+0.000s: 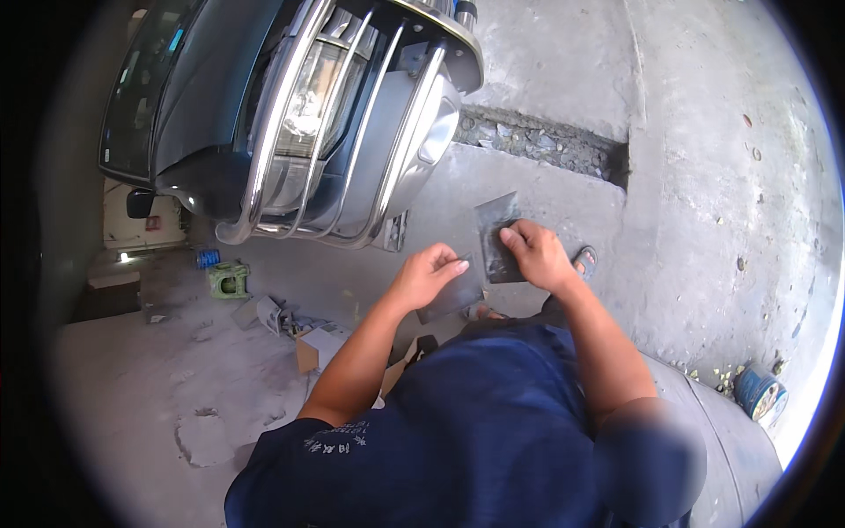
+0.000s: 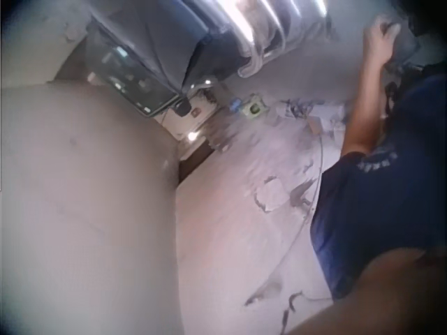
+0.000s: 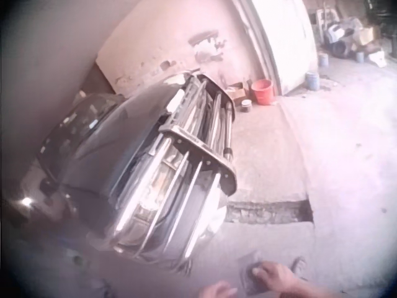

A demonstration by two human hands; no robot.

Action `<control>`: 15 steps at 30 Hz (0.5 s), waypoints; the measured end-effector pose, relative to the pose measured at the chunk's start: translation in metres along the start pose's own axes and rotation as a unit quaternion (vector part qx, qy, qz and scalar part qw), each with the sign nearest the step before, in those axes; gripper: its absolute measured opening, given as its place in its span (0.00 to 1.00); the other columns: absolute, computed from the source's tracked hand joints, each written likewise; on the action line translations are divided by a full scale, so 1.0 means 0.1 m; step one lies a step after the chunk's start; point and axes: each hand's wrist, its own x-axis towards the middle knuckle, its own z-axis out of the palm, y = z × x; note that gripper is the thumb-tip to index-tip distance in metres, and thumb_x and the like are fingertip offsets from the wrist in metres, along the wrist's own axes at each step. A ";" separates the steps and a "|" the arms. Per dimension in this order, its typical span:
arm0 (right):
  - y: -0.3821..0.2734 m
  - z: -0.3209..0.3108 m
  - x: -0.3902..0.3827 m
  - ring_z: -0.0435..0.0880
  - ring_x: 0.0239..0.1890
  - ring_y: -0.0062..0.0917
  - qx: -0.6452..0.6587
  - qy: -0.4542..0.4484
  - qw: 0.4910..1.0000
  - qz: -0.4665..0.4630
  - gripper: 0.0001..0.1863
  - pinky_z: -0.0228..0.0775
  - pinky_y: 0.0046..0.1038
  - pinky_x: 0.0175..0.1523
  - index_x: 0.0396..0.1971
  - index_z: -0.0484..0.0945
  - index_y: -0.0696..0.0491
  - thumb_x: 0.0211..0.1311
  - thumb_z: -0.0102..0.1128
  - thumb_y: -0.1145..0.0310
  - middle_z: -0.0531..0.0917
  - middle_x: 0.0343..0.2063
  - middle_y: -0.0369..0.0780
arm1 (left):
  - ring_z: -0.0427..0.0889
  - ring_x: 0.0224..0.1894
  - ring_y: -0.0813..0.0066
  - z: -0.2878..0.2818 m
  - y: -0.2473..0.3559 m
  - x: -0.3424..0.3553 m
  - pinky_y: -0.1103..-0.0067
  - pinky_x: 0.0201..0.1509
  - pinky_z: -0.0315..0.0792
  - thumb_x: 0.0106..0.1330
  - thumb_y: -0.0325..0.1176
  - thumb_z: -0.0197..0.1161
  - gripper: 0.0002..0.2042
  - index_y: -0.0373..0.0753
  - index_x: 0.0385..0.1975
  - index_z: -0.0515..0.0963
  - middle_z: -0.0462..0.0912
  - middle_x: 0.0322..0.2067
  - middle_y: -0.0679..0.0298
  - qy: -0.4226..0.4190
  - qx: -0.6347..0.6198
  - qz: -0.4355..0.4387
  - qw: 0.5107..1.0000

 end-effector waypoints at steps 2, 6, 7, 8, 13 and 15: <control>0.15 -0.43 0.10 0.80 0.32 0.41 -0.009 0.000 1.000 0.006 0.14 0.70 0.35 0.38 0.30 0.76 0.58 0.64 0.56 0.61 0.80 0.26 0.49 | 0.75 0.26 0.78 0.16 0.33 0.23 0.79 0.32 0.69 0.64 0.44 0.62 0.16 0.34 0.31 0.76 0.79 0.23 0.62 0.011 0.035 -0.030 0.999; 0.28 -1.17 0.27 0.80 0.30 0.39 0.011 0.022 0.999 -0.021 0.13 0.70 0.33 0.38 0.30 0.77 0.59 0.62 0.57 0.63 0.80 0.26 0.48 | 0.71 0.23 0.74 0.38 0.77 0.76 0.75 0.28 0.66 0.66 0.54 0.55 0.25 0.32 0.25 0.73 0.74 0.18 0.60 0.015 0.056 0.007 0.998; 0.29 -1.30 0.31 0.80 0.30 0.39 0.015 0.026 0.999 -0.028 0.13 0.70 0.33 0.37 0.29 0.77 0.59 0.62 0.58 0.63 0.80 0.26 0.48 | 0.71 0.23 0.74 0.42 0.86 0.86 0.75 0.28 0.66 0.67 0.54 0.53 0.26 0.32 0.24 0.73 0.74 0.17 0.59 0.015 0.058 0.007 0.998; 0.27 -1.44 0.36 0.80 0.30 0.39 0.008 0.017 1.000 -0.018 0.13 0.70 0.33 0.37 0.29 0.77 0.59 0.62 0.58 0.63 0.80 0.25 0.48 | 0.71 0.22 0.73 0.46 0.93 0.97 0.74 0.29 0.66 0.68 0.54 0.52 0.26 0.32 0.23 0.72 0.73 0.17 0.59 0.015 0.060 0.008 0.998; 0.25 -1.97 0.68 0.79 0.31 0.44 -0.065 -0.028 0.995 -0.064 0.13 0.69 0.36 0.36 0.25 0.77 0.59 0.60 0.59 0.63 0.79 0.25 0.49 | 0.73 0.26 0.72 0.51 1.27 1.60 0.73 0.32 0.68 0.70 0.46 0.52 0.19 0.32 0.30 0.73 0.76 0.22 0.57 0.047 0.099 0.049 0.993; 0.23 -2.15 0.87 0.79 0.33 0.45 -0.107 -0.061 0.987 -0.107 0.10 0.70 0.39 0.38 0.25 0.77 0.57 0.56 0.60 0.65 0.79 0.26 0.48 | 0.76 0.29 0.72 0.52 1.43 1.89 0.73 0.36 0.70 0.69 0.40 0.54 0.14 0.33 0.36 0.73 0.78 0.28 0.58 0.057 0.042 0.077 0.994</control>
